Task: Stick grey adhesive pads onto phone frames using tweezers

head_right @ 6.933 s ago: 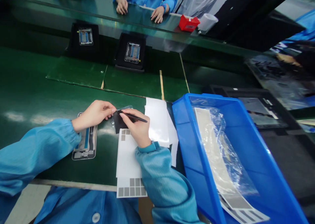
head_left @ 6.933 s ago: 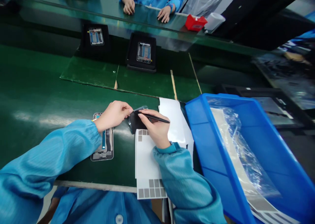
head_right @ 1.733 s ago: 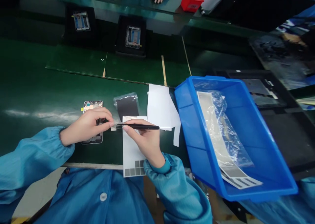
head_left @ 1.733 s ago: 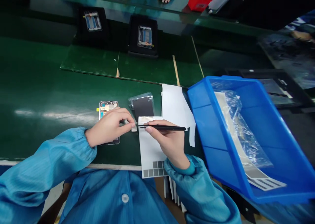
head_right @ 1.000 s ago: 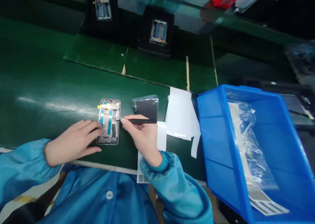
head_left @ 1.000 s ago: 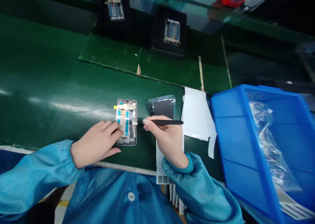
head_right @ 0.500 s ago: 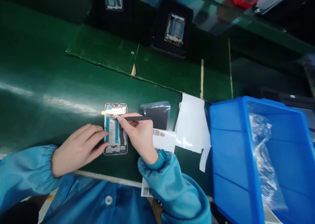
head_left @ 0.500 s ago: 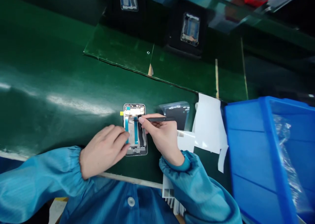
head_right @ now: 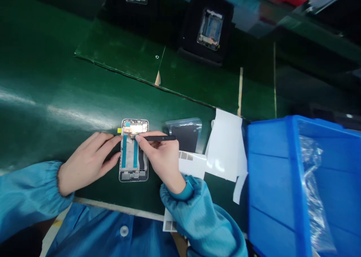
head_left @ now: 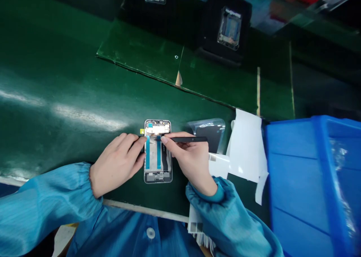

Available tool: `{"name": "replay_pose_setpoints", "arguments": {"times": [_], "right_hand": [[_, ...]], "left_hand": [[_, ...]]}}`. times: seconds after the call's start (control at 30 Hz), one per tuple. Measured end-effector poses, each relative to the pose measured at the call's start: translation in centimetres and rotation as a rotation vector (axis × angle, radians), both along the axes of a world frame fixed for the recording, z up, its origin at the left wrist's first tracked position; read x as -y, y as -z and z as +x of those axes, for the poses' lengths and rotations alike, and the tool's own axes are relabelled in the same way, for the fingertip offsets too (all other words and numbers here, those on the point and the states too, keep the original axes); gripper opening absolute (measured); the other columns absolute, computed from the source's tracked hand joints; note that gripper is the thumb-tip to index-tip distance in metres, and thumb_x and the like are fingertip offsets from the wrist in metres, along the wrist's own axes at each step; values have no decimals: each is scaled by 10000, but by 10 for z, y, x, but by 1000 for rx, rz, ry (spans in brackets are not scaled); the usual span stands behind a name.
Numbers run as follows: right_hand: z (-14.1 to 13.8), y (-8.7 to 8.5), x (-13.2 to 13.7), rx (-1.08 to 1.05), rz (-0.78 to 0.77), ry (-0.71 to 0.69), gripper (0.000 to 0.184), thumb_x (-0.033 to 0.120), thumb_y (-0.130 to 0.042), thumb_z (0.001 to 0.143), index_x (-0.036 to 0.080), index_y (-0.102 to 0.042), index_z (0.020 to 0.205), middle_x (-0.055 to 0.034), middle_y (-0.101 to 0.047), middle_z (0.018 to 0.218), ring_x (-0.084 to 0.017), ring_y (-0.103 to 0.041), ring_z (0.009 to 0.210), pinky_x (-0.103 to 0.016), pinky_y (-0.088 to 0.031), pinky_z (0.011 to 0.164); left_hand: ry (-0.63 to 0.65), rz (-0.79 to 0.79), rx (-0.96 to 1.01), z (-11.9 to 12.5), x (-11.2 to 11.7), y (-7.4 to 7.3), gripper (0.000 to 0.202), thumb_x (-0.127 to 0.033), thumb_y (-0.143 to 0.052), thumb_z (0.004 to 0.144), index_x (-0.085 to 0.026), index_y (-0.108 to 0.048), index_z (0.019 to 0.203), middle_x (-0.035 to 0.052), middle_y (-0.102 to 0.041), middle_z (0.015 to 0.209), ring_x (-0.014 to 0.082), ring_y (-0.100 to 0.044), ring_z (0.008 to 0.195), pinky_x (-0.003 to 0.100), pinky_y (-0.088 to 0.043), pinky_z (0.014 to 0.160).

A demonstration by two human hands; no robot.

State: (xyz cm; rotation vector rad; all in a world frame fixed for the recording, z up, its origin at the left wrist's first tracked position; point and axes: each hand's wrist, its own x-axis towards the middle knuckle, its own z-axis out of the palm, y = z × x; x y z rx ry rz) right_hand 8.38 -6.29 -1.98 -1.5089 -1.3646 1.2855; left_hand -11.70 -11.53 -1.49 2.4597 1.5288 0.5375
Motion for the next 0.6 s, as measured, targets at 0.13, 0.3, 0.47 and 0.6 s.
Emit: {"name": "replay_pose_setpoints", "arguments": {"times": [0.13, 0.3, 0.47, 0.6], "right_hand": [[0, -1, -1, -3, -7, 4, 116, 299, -831, 743, 206, -781, 791, -21, -772, 746, -142, -681, 624, -238, -556, 558], [0, 0, -1, -4, -9, 5, 113, 294, -829, 747, 205, -781, 797, -17, -768, 734, -129, -670, 604, -224, -544, 540], [0, 1, 0, 1, -10, 5, 124, 299, -829, 748, 199, -778, 800, -23, -767, 741, -138, -674, 609, -240, -554, 551], [1, 1, 0, -3, -4, -1, 129, 306, -824, 753, 199, -778, 807, -27, -765, 746, -149, -677, 611, -254, -560, 545]], "left_hand": [[1, 6, -6, 0, 0, 0, 342, -227, -531, 950, -44, -604, 1230, 136, -625, 1026, 255, -590, 906, 425, -567, 810], [0, 2, -7, -1, 0, 1, 347, -229, -532, 951, -40, -605, 1233, 137, -624, 1024, 257, -588, 907, 432, -569, 809], [5, 0, -9, 0, 0, 0, 349, -229, -527, 954, -39, -602, 1237, 138, -621, 1033, 255, -583, 904, 432, -570, 798], [11, -12, -10, -1, 1, -1, 348, -225, -524, 955, -30, -602, 1233, 145, -620, 1041, 261, -585, 912, 438, -568, 800]]}}
